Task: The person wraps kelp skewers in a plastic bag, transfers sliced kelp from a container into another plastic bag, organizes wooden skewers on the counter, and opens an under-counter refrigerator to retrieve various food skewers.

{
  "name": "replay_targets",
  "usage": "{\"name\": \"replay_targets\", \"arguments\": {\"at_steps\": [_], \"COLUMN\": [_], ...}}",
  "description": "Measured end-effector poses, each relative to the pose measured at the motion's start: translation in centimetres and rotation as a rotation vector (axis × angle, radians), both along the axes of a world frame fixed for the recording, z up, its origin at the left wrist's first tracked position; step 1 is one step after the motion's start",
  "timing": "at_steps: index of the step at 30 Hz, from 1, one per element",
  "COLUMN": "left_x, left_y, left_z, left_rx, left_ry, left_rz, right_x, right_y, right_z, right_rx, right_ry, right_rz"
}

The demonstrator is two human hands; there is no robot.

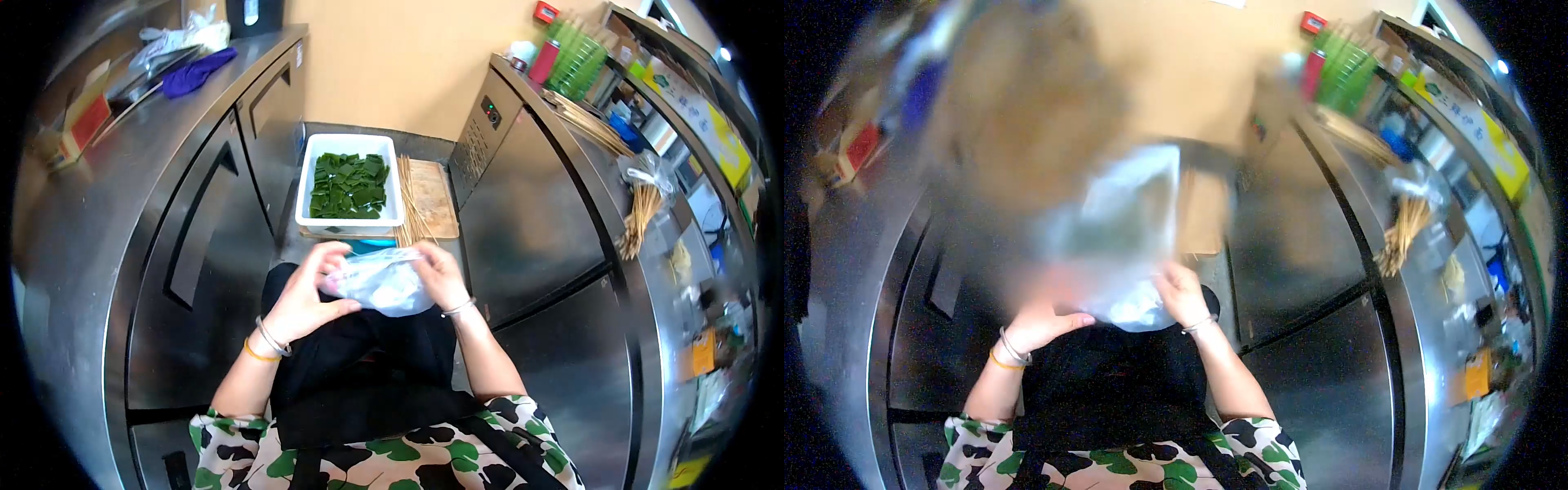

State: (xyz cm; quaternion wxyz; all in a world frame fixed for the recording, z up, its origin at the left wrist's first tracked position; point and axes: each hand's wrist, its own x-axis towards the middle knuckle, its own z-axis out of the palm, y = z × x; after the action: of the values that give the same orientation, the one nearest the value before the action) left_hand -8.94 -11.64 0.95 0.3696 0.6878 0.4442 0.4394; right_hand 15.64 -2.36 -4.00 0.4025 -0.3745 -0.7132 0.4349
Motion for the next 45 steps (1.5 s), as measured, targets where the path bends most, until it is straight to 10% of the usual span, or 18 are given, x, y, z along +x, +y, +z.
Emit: {"name": "replay_targets", "arguments": {"at_steps": [3,7,13,22,30,32,38,45], "left_x": [0.1,0.9,-1.9,-3.9,-7.4,-9.0,-10.5,-13.3], "left_y": [0.3,1.1,-1.0,-2.3,-2.0,-1.9,-0.1,5.3], "left_z": [-2.3,-9.6,-11.2,-12.1,-11.9,-13.1,-15.3,-19.5], "left_rx": [0.000,-0.482,-0.405,-0.566,-0.025,-0.142,-0.431,-0.374], "left_ry": [0.079,-0.775,-0.812,-0.575,-0.816,-0.811,-0.825,-0.095], "left_rz": [0.235,-0.174,0.432,0.072,0.937,0.917,0.833,0.903], "right_x": [0.0,-3.1,-1.7,-0.1,1.3,1.0,-0.8,-7.1], "right_y": [-0.6,-2.7,0.8,-5.9,-3.1,-1.4,12.1,15.3], "right_z": [-1.4,-1.4,-12.2,-5.0,-3.0,-1.7,-15.8,-20.9], "right_rx": [-0.209,-0.595,-0.044,-0.875,-0.702,-0.693,0.237,0.162], "right_ry": [0.424,0.830,0.267,0.543,0.618,0.561,-0.753,-1.032], "right_rz": [-0.121,-0.110,-0.541,0.307,0.135,0.270,-0.457,-0.406]}}
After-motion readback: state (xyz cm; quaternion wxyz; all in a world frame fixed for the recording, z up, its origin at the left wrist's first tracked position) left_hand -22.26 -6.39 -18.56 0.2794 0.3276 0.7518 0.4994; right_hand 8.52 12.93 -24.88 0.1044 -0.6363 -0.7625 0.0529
